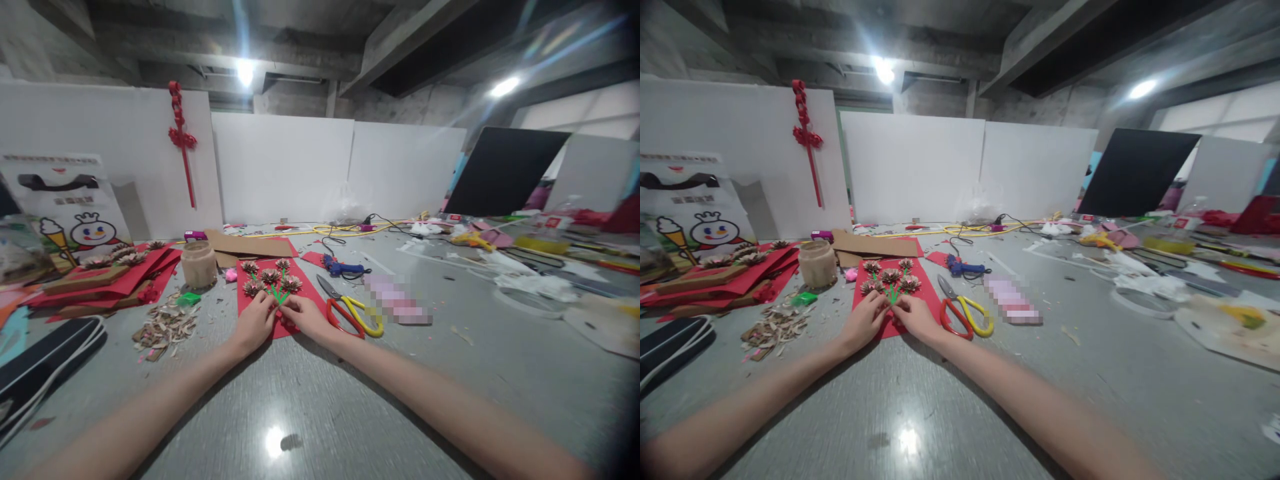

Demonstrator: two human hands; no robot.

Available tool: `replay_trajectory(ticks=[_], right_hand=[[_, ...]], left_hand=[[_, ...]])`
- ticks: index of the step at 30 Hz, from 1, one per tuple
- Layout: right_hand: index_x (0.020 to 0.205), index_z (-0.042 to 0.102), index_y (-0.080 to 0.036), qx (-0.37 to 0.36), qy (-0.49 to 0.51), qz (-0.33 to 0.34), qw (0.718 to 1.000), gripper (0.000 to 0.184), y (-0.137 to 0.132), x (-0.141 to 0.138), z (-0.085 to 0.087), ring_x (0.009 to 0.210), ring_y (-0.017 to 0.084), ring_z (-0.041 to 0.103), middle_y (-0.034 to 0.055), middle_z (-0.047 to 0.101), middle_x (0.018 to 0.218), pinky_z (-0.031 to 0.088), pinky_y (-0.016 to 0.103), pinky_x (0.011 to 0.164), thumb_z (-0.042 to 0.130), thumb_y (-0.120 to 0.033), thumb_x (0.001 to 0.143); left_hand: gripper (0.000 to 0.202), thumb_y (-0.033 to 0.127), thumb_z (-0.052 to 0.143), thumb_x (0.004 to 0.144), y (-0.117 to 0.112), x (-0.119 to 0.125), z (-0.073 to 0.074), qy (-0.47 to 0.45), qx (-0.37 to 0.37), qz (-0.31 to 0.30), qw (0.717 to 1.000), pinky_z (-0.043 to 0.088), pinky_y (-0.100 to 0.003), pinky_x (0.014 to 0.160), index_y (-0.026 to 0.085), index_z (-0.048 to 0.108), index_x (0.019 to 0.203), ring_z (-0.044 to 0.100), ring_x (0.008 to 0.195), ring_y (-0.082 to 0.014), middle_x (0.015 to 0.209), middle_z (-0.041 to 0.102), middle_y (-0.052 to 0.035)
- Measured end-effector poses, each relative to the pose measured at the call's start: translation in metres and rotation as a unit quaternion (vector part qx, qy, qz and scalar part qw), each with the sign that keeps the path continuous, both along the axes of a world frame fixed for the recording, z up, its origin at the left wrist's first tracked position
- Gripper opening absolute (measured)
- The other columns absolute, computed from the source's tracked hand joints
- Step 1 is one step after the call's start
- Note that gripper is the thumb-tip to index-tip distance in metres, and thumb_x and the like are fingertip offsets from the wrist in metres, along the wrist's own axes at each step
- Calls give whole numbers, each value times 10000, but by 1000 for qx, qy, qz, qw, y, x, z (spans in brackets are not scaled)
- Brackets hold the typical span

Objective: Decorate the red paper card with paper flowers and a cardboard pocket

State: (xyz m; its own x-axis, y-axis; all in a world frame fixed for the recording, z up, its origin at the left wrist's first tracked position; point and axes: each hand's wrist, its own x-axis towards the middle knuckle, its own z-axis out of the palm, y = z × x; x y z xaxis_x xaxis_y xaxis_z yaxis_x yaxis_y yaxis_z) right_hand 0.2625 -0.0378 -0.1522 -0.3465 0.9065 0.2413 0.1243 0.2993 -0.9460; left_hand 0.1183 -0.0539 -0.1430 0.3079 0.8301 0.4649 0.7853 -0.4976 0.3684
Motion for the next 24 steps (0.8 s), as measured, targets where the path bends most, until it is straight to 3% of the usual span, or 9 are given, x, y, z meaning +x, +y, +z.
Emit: replay_trajectory(ticks=[11,16,24], right_hand=[[623,465,-175,15,-10,-45,999,165,-3,0,2,497,97,501,-8,552,538,397,228,517,494,-280,746],[648,484,-172,15,-8,-24,1000,147,-1,0,1,498,96,494,-12,549,549,403,232,522,503,-287,737],[636,500,-171,20,-11,-1,1000,163,0,1,1,505,93,484,-18,528,547,383,225,509,522,-300,732]], left_hand=[[177,121,354,806,4,-2,-3,-50,24,54,997,421,-296,766,160,527,811,535,834,-168,886,536,-65],[183,155,347,810,-2,0,2,1,2,23,1000,413,-291,762,171,520,868,538,838,-167,908,563,-56],[207,215,333,838,-7,2,6,39,-9,-14,999,398,-270,664,168,530,797,537,734,-163,798,581,-49]])
